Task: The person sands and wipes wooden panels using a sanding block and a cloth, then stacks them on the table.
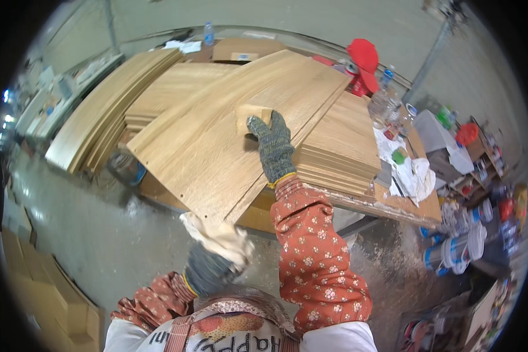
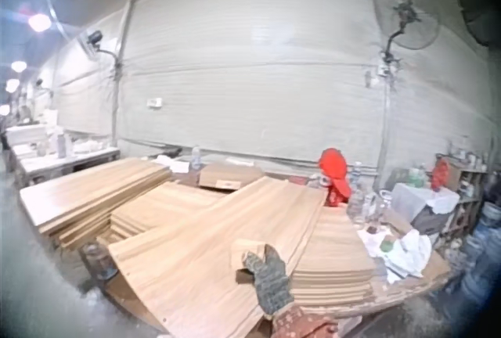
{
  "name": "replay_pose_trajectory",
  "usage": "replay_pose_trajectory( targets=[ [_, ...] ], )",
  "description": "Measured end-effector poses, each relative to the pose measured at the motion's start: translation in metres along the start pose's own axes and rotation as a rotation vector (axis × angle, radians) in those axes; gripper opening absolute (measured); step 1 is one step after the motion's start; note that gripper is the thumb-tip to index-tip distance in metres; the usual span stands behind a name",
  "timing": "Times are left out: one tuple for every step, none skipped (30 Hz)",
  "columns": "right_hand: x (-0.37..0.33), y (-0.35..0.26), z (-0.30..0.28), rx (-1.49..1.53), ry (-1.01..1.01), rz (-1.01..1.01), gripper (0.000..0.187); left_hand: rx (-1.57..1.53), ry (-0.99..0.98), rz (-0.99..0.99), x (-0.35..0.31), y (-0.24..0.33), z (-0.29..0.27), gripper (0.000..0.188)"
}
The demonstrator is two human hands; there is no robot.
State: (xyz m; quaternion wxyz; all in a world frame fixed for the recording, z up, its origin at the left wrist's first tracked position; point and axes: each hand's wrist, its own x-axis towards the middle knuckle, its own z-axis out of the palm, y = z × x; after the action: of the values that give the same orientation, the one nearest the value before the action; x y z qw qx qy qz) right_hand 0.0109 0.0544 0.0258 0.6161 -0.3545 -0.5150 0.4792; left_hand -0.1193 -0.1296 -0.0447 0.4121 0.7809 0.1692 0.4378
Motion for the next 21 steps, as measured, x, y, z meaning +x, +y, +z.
replay_pose_trajectory(
  targets=[
    [-0.007,-0.006,0.0,0.075,-0.06,0.032,0.048,0.562,0.023,0.094,-0.019,-0.004,0.013,0.01],
    [-0.014,-0.01,-0.007,0.062,-0.032,0.011,0.048,1.115,0.061,0.207,-0.036,-0.008,0.03,0.011],
    [-0.022,-0.008,-0.005,0.131,-0.042,0.025,0.045,0.985,0.002,0.027,-0.047,-0.019,0.031,0.009],
    [-0.031,-0.005,-0.002,0.198,-0.056,0.041,0.042,0.852,-0.054,-0.152,-0.056,-0.028,0.027,0.008],
    [-0.044,-0.005,-0.006,0.19,-0.024,0.024,0.042,0.765,-0.07,-0.262,-0.062,-0.026,0.016,0.013],
    [-0.059,-0.006,-0.008,0.181,0.009,0.009,0.043,0.755,-0.085,-0.237,-0.063,-0.032,-0.002,0.013],
    [-0.075,-0.01,-0.007,0.175,0.03,0.005,0.043,0.402,-0.016,-0.35,-0.068,-0.035,-0.022,0.014],
    [-0.093,-0.016,-0.003,0.092,-0.005,-0.093,0.044,0.051,0.054,-0.474,-0.079,-0.036,-0.044,0.016],
    [-0.11,-0.023,0.001,0.009,-0.04,-0.185,0.045,0.003,0.225,-0.555,-0.096,-0.043,-0.07,0.016],
    [-0.13,-0.032,0.003,0.197,0.005,-0.007,0.042,-0.048,0.386,-0.643,-0.116,-0.059,-0.099,0.017],
    [-0.141,-0.029,-0.006,0.035,0.05,-0.072,0.041,0.462,0.401,-0.644,-0.134,-0.079,-0.131,0.019],
    [-0.155,-0.025,-0.025,-0.153,0.121,-0.121,0.041,0.437,0.371,-0.943,-0.086,-0.038,-0.151,0.022],
    [-0.17,-0.031,-0.036,-0.137,0.147,-0.094,0.041,0.752,0.445,-0.616,-0.114,-0.062,-0.185,0.023],
    [-0.181,-0.036,-0.052,-0.535,-0.018,-0.179,0.046,1.033,0.505,-0.251,-0.149,-0.093,-0.228,0.026],
    [-0.186,-0.036,-0.063,-0.941,-0.188,-0.263,0.051,1.027,0.476,-0.25,-0.156,-0.106,-0.263,0.026],
    [-0.2,-0.03,-0.05,-0.929,-0.166,-0.248,0.051,0.467,0.69,-0.374,-0.161,-0.117,-0.298,0.034],
    [-0.222,-0.028,-0.022,-0.813,-0.05,-0.192,0.052,-0.115,0.86,-0.488,-0.16,-0.129,-0.328,0.042],
    [-0.232,-0.024,-0.003,-0.697,0.07,-0.142,0.054,-0.712,0.985,-0.59,-0.152,-0.142,-0.344,0.05],
    [-0.231,-0.023,-0.001,-0.938,0.026,-0.248,0.055,-0.72,0.879,-0.565,-0.119,-0.143,-0.335,0.054],
    [-0.23,-0.021,-0.004,-1.182,-0.031,-0.348,0.057,-0.73,0.776,-0.533,-0.086,-0.143,-0.324,0.058],
    [-0.245,-0.024,0.0,-1.149,0.012,-0.391,0.058,-0.658,0.73,-0.474,-0.079,-0.114,-0.343,0.056]
  ],
)
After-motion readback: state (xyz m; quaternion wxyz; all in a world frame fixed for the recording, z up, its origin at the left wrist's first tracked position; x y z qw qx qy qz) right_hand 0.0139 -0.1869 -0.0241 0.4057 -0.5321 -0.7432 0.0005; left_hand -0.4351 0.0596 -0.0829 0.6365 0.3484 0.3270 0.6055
